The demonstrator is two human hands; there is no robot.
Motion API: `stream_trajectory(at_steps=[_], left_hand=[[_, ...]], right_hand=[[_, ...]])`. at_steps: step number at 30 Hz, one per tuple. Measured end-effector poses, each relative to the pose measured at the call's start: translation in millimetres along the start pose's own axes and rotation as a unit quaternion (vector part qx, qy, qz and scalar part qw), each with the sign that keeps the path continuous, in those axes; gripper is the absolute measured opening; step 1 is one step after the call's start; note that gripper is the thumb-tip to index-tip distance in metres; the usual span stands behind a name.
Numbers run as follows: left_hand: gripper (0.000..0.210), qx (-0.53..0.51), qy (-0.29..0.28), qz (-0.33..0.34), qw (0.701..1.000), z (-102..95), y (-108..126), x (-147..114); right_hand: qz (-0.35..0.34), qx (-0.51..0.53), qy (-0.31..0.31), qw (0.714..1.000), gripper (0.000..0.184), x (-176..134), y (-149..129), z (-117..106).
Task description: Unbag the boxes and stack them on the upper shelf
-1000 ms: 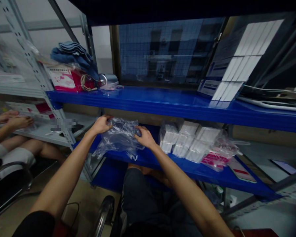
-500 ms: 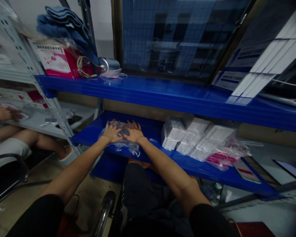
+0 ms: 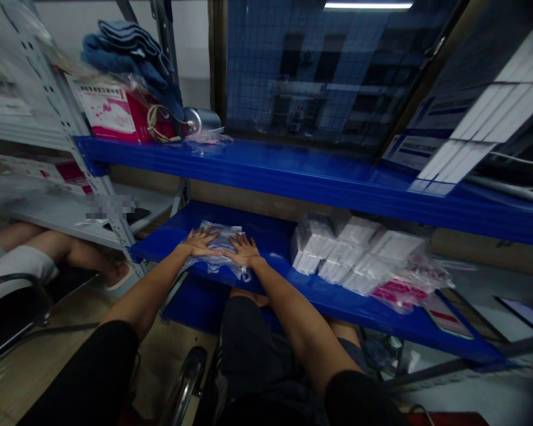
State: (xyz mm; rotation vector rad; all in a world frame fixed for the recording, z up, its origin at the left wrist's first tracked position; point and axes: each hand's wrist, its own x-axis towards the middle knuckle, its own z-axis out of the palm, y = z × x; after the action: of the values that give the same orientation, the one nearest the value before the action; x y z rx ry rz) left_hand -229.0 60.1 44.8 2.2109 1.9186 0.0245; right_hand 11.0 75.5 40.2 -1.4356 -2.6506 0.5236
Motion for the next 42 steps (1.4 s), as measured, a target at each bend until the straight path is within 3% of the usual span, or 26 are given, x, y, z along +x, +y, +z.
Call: stream_trajectory(at_steps=[2,5,7,11,14,17,21,23,25,27,31,33,35,38,42], left_hand=[[0.093,0.009,0.046,0.017,0.999,-10.3,6,-5],[0.070,0.035,0.153,0.084,0.984,-30.5,31,-9],[0.061,0.028,0.195,0.143,0.970,-42.5,63,-8],[0.051,-0.078,0.208,0.238,0.945,-48.4,149,1],[0.050,-0.174,0.194,0.271,0.927,-36.2,203,10],[0.054,-0.253,0.150,0.223,0.929,-18.3,232,21],[0.059,-0.354,0.069,0.112,0.926,-0.6,237,38],[0.060,-0.384,0.057,0.073,0.919,1.0,233,44],[0.064,-0.395,0.094,0.054,0.912,-3.9,228,45],[0.062,-0.399,0.168,0.057,0.900,-14.9,226,38],[0.044,-0.380,0.295,0.158,0.862,-43.4,232,2],[0.039,-0.348,0.294,0.239,0.857,-51.4,240,-19],[0.034,-0.315,0.229,0.310,0.867,-50.2,250,-35],[0.027,-0.259,0.116,0.371,0.884,-32.9,268,-45],[0.039,-0.229,0.113,0.366,0.895,-10.7,285,-42]], right_hand=[[-0.019,0.048,0.055,0.997,0.074,-9,5,-12],[-0.034,0.073,0.188,0.979,0.058,-32,16,-33],[-0.007,0.043,0.243,0.969,0.049,-52,25,-51],[0.100,-0.070,0.318,0.940,0.046,-94,45,-94],[0.239,-0.117,0.305,0.915,0.061,-114,65,-124],[0.307,-0.132,0.263,0.905,0.064,-120,81,-139],[0.263,-0.133,0.253,0.921,0.051,-120,87,-145],[0.247,-0.108,0.254,0.929,0.052,-123,86,-148],[0.218,-0.077,0.267,0.936,0.059,-131,86,-154],[0.155,-0.045,0.288,0.944,0.068,-146,88,-159],[-0.067,0.040,0.259,0.963,0.066,-190,100,-157],[-0.168,0.083,0.200,0.962,0.066,-209,110,-147],[-0.231,0.107,0.145,0.956,0.070,-223,122,-132],[-0.250,0.117,0.112,0.955,0.070,-236,140,-110],[-0.188,0.125,0.169,0.959,0.076,-252,154,-99]])
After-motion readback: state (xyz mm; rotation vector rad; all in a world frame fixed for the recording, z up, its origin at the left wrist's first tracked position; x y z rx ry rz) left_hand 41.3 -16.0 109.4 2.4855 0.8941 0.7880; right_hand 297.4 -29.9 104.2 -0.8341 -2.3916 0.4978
